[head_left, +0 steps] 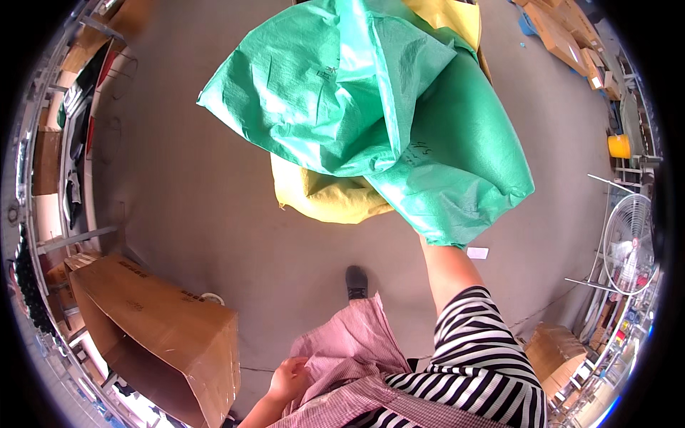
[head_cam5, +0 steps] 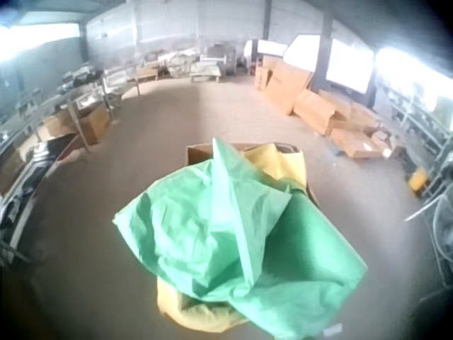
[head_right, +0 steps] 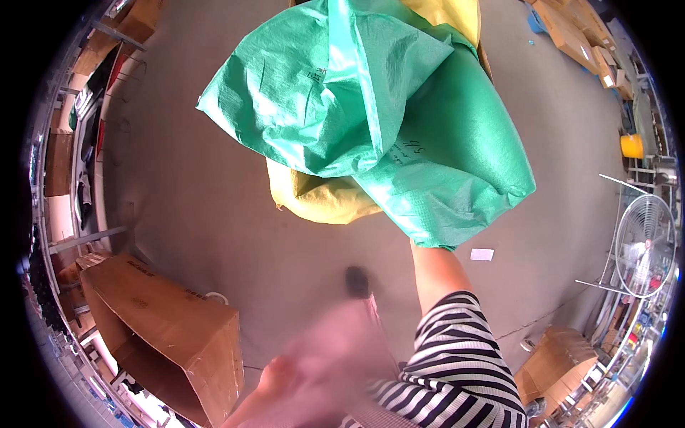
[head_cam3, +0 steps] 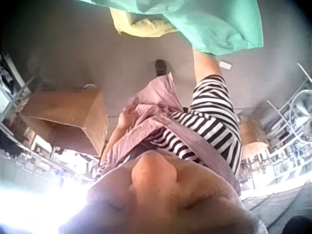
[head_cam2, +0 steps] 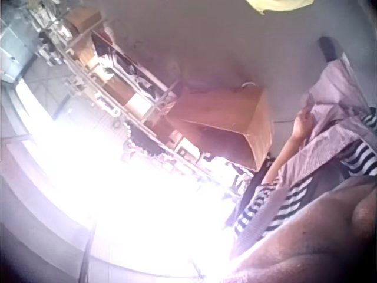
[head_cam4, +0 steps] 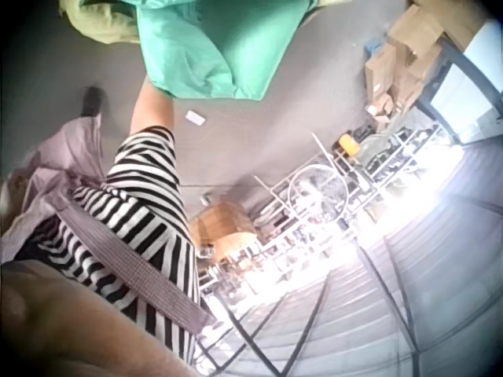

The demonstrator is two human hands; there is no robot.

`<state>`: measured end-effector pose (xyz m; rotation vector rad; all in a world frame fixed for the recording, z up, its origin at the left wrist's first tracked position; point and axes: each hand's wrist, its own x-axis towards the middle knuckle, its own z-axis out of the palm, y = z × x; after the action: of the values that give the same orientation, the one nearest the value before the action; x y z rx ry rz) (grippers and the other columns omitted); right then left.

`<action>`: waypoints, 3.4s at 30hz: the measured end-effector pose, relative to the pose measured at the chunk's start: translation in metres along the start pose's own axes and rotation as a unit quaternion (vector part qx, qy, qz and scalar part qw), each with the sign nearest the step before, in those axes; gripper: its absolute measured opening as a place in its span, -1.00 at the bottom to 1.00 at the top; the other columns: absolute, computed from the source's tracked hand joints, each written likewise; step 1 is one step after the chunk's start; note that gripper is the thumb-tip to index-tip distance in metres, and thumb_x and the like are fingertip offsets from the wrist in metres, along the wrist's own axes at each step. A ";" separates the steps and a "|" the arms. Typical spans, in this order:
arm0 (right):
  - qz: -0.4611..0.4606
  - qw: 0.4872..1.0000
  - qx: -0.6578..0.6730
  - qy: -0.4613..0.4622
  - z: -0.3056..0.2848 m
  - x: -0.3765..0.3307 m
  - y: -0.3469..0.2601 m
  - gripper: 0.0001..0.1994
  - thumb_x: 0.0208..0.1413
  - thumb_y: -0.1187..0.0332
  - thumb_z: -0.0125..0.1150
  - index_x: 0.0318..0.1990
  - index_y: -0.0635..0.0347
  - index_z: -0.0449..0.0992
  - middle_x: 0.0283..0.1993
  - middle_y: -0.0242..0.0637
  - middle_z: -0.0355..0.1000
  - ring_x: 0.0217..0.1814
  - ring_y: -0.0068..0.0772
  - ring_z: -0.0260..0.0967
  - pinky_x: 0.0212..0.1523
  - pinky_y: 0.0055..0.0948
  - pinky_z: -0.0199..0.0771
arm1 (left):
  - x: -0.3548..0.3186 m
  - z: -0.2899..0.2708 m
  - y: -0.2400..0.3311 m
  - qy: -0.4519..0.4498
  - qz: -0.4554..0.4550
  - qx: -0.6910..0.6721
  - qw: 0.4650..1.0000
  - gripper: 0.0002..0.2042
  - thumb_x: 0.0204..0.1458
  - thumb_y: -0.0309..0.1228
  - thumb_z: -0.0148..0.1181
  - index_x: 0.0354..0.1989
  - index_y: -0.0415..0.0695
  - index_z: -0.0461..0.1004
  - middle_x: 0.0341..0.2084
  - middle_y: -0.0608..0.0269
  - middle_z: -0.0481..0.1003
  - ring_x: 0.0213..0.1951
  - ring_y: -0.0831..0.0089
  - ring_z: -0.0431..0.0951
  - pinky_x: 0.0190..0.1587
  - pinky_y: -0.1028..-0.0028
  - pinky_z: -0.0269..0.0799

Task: The person picks up a stack of mats from a large box, carries them to a table, and places them down. They then apply liquid from a bottle onto one of the mats and use a small roller to spread it.

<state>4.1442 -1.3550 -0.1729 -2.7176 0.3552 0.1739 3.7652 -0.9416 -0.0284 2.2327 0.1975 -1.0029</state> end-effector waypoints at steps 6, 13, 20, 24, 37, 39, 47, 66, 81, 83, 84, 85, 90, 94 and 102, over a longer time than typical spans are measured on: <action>-0.016 0.996 0.067 0.049 0.012 -0.065 0.018 -0.37 -0.01 0.06 0.40 0.18 0.19 0.43 0.19 0.02 0.41 0.24 0.02 0.35 0.25 -0.08 0.31 | 0.115 -0.005 0.016 -0.042 0.156 0.216 0.963 -0.62 0.13 -0.29 0.15 0.13 -0.06 0.47 0.10 0.01 0.44 0.10 -0.01 0.45 0.18 0.14 0.39; -0.057 0.990 0.108 0.074 0.017 -0.062 0.017 -0.38 0.01 0.06 0.38 0.18 0.19 0.43 0.20 0.02 0.41 0.24 0.01 0.35 0.26 -0.09 0.31 | 0.350 -0.043 0.196 0.150 0.230 0.458 0.846 -0.48 0.05 -0.42 0.14 0.24 -0.23 0.30 0.30 -0.12 0.17 0.39 0.01 0.10 0.45 0.19 -0.03; -0.090 0.983 0.136 0.088 -0.003 -0.033 0.008 -0.38 0.03 0.06 0.36 0.19 0.20 0.42 0.21 0.01 0.40 0.25 0.00 0.34 0.27 -0.09 0.30 | 0.382 -0.047 0.243 0.022 0.079 0.477 0.875 -0.63 -0.02 -0.39 0.27 0.01 -0.10 0.50 0.00 0.12 0.52 0.09 0.19 0.49 0.21 0.27 0.32; -0.088 0.983 0.153 0.060 0.015 -0.053 0.018 -0.38 0.04 0.06 0.35 0.20 0.20 0.41 0.21 0.01 0.40 0.25 0.00 0.34 0.27 -0.09 0.30 | 0.381 -0.030 0.219 0.088 0.129 0.471 0.868 -0.72 0.08 -0.38 0.15 -0.02 -0.08 0.53 -0.01 0.13 0.53 0.08 0.20 0.50 0.18 0.29 0.33; -0.053 0.980 0.189 -0.042 -0.005 -0.038 0.017 -0.39 0.07 0.06 0.31 0.21 0.21 0.40 0.22 0.00 0.39 0.26 -0.02 0.33 0.29 -0.10 0.28 | 0.353 -0.034 0.244 0.033 0.129 0.477 0.869 -0.76 0.14 -0.36 0.06 -0.06 -0.07 0.54 -0.04 0.10 0.52 0.10 0.20 0.46 0.19 0.27 0.28; -0.051 0.977 0.195 -0.069 -0.005 -0.040 0.015 -0.39 0.07 0.06 0.30 0.21 0.21 0.40 0.23 0.00 0.39 0.26 -0.03 0.33 0.29 -0.10 0.28 | 0.352 -0.035 0.245 0.022 0.107 0.463 0.879 -0.74 0.14 -0.33 0.08 -0.03 -0.07 0.53 -0.02 0.09 0.52 0.10 0.21 0.46 0.19 0.28 0.28; -0.039 0.963 0.220 -0.150 -0.007 -0.031 0.023 -0.40 0.09 0.06 0.28 0.22 0.22 0.39 0.23 -0.01 0.39 0.27 -0.04 0.32 0.30 -0.11 0.27 | 0.356 -0.012 0.239 -0.023 0.031 0.491 0.870 -0.71 0.11 -0.39 0.03 -0.05 -0.11 0.58 -0.06 0.13 0.55 0.03 0.22 0.52 0.09 0.30 0.36; -0.069 0.948 0.222 -0.216 0.012 0.047 0.062 -0.41 0.14 0.06 0.22 0.24 0.23 0.36 0.25 -0.02 0.37 0.29 -0.07 0.31 0.32 -0.12 0.25 | 0.399 0.001 0.259 0.045 0.048 0.395 0.916 -0.75 0.11 -0.38 0.04 -0.13 -0.07 0.62 -0.09 0.14 0.53 0.02 0.20 0.49 0.07 0.29 0.31; -0.076 0.931 0.218 -0.282 0.008 0.058 0.074 -0.41 0.17 0.06 0.17 0.26 0.25 0.35 0.27 -0.03 0.36 0.30 -0.09 0.30 0.34 -0.13 0.23 | 0.384 -0.003 0.285 0.049 0.022 0.368 0.928 -0.75 0.10 -0.38 0.03 -0.13 -0.03 0.62 -0.10 0.18 0.54 0.02 0.25 0.50 0.07 0.31 0.34; -0.080 0.927 0.220 -0.294 0.006 0.066 0.071 -0.41 0.18 0.06 0.17 0.26 0.25 0.34 0.27 -0.03 0.36 0.30 -0.09 0.30 0.34 -0.14 0.23 | 0.388 0.003 0.288 0.030 -0.012 0.359 0.933 -0.75 0.11 -0.37 0.02 -0.14 -0.04 0.62 -0.11 0.18 0.54 0.00 0.25 0.50 0.06 0.31 0.34; -0.079 0.925 0.218 -0.300 0.003 0.069 0.072 -0.41 0.18 0.06 0.16 0.26 0.25 0.34 0.27 -0.04 0.36 0.30 -0.09 0.30 0.34 -0.14 0.23 | 0.392 0.000 0.288 0.022 -0.025 0.359 0.933 -0.75 0.11 -0.37 0.02 -0.14 -0.05 0.62 -0.11 0.18 0.54 0.00 0.26 0.50 0.05 0.31 0.34; -0.078 0.924 0.212 -0.309 -0.001 0.065 0.076 -0.41 0.18 0.06 0.16 0.26 0.25 0.34 0.27 -0.04 0.36 0.30 -0.10 0.30 0.34 -0.14 0.23 | 0.378 0.001 0.296 0.027 -0.008 0.349 0.937 -0.76 0.11 -0.37 0.02 -0.15 -0.06 0.62 -0.12 0.20 0.54 -0.01 0.27 0.50 0.04 0.32 0.34; -0.082 0.920 0.201 -0.328 -0.003 0.083 0.085 -0.42 0.20 0.06 0.15 0.27 0.25 0.34 0.28 -0.04 0.36 0.30 -0.10 0.29 0.35 -0.14 0.22 | 0.390 0.005 0.298 0.032 -0.010 0.347 0.937 -0.76 0.13 -0.37 0.02 -0.12 -0.06 0.60 -0.10 0.21 0.53 -0.01 0.28 0.50 0.03 0.33 0.34; -0.086 0.912 0.201 -0.346 -0.004 0.087 0.080 -0.42 0.21 0.06 0.13 0.27 0.26 0.33 0.28 -0.04 0.35 0.31 -0.11 0.29 0.35 -0.14 0.22 | 0.389 0.010 0.300 0.055 -0.020 0.345 0.937 -0.75 0.12 -0.37 0.02 -0.11 -0.05 0.59 -0.11 0.21 0.53 -0.02 0.27 0.49 0.04 0.32 0.34; -0.078 0.886 0.217 -0.401 -0.006 0.096 0.091 -0.42 0.22 0.06 0.11 0.28 0.26 0.32 0.29 -0.05 0.35 0.31 -0.12 0.29 0.36 -0.15 0.21 | 0.388 0.008 0.313 0.053 -0.043 0.326 0.943 -0.75 0.09 -0.39 0.06 -0.11 -0.07 0.60 -0.13 0.21 0.53 -0.02 0.26 0.49 0.04 0.33 0.33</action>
<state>4.2116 -1.4598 -0.2168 -1.9922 -0.0700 0.9971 4.1509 -1.2349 -0.1459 2.9024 0.0031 -1.1068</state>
